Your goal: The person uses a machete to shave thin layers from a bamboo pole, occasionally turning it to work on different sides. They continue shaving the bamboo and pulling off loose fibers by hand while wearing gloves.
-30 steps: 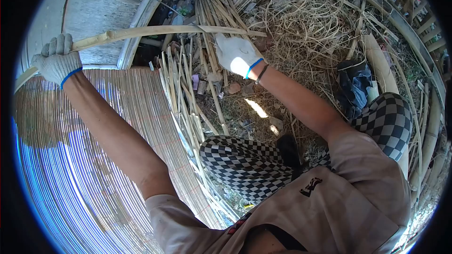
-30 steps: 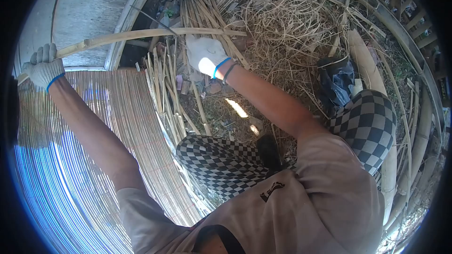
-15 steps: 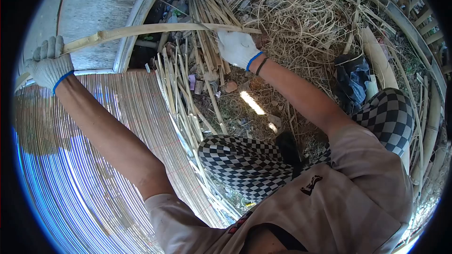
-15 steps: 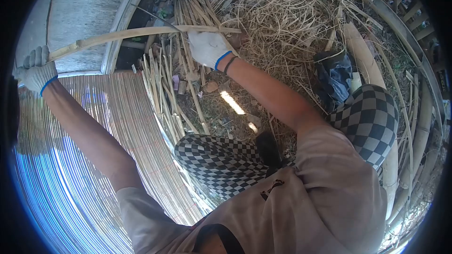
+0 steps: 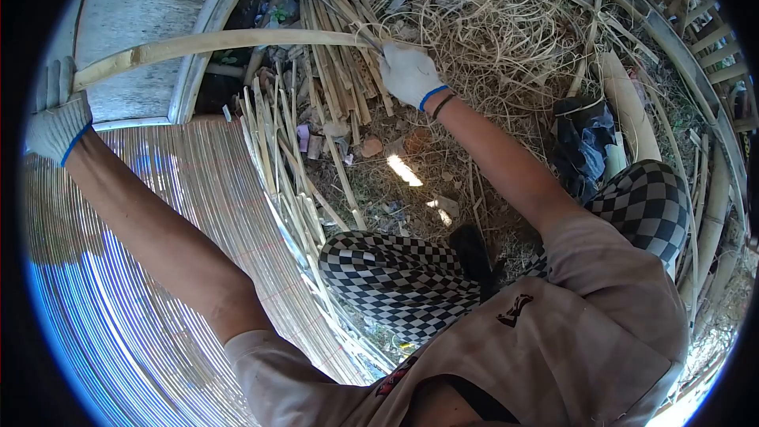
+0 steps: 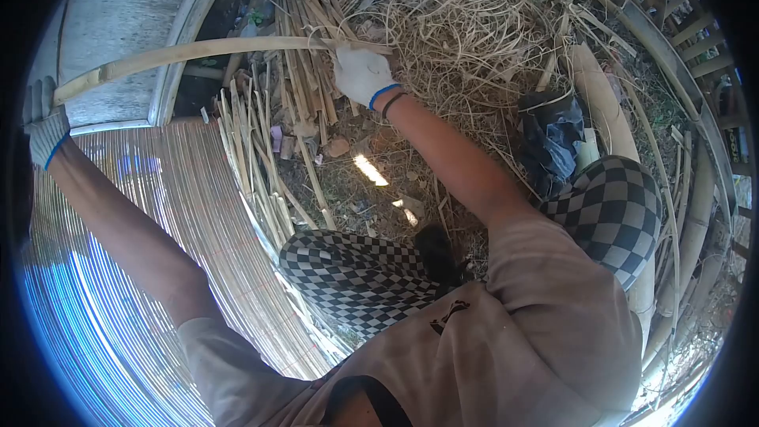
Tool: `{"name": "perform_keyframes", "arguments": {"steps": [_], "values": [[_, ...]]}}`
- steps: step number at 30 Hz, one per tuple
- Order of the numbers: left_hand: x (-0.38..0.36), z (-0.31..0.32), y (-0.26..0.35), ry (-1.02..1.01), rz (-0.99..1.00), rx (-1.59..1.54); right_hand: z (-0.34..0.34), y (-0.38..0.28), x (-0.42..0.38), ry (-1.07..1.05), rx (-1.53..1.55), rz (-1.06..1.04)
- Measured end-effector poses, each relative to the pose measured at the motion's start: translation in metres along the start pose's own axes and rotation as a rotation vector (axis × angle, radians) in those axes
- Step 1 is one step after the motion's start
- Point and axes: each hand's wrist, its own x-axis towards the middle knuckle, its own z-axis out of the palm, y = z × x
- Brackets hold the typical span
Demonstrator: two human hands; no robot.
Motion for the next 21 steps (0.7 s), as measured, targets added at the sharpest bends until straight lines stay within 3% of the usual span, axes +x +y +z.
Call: {"name": "perform_keyframes", "arguments": {"steps": [2, 3, 4, 5, 7, 10, 12, 17, 18, 20, 21], "values": [[-0.003, 0.007, -0.011, -0.023, 0.016, -0.011, 0.015, 0.013, -0.001, -0.014, -0.003, 0.022], [-0.015, 0.004, 0.002, 0.166, 0.286, 0.341, 0.030, 0.028, -0.006, -0.028, 0.026, 0.090], [-0.027, 0.000, 0.016, 0.559, 0.452, 0.937, 0.041, 0.041, -0.007, -0.038, 0.053, 0.154], [-0.039, -0.003, 0.029, 0.991, 0.470, 1.290, 0.045, 0.046, -0.004, -0.046, 0.079, 0.216], [-0.055, -0.009, 0.040, 0.775, 0.443, 0.982, 0.037, 0.027, 0.005, -0.125, 0.051, 0.217], [-0.020, 0.024, -0.023, 0.478, 0.355, 0.738, -0.003, -0.005, 0.005, -0.044, 0.032, 0.057], [-0.011, 0.031, -0.036, 0.464, 0.335, 0.743, -0.003, -0.009, 0.002, -0.043, 0.042, 0.018], [0.006, 0.061, -0.067, 0.940, 0.522, 0.999, 0.034, 0.050, 0.013, -0.172, 0.028, 0.135], [0.046, 0.089, -0.123, 1.259, 0.713, 1.103, 0.069, 0.065, 0.026, -0.144, -0.055, 0.068], [-0.001, 0.058, -0.070, 0.588, 0.367, 0.742, 0.042, 0.038, 0.020, -0.074, -0.074, -0.022], [-0.006, 0.057, -0.067, 0.741, 0.452, 0.859, 0.024, 0.021, 0.013, -0.042, -0.085, -0.065]]}}
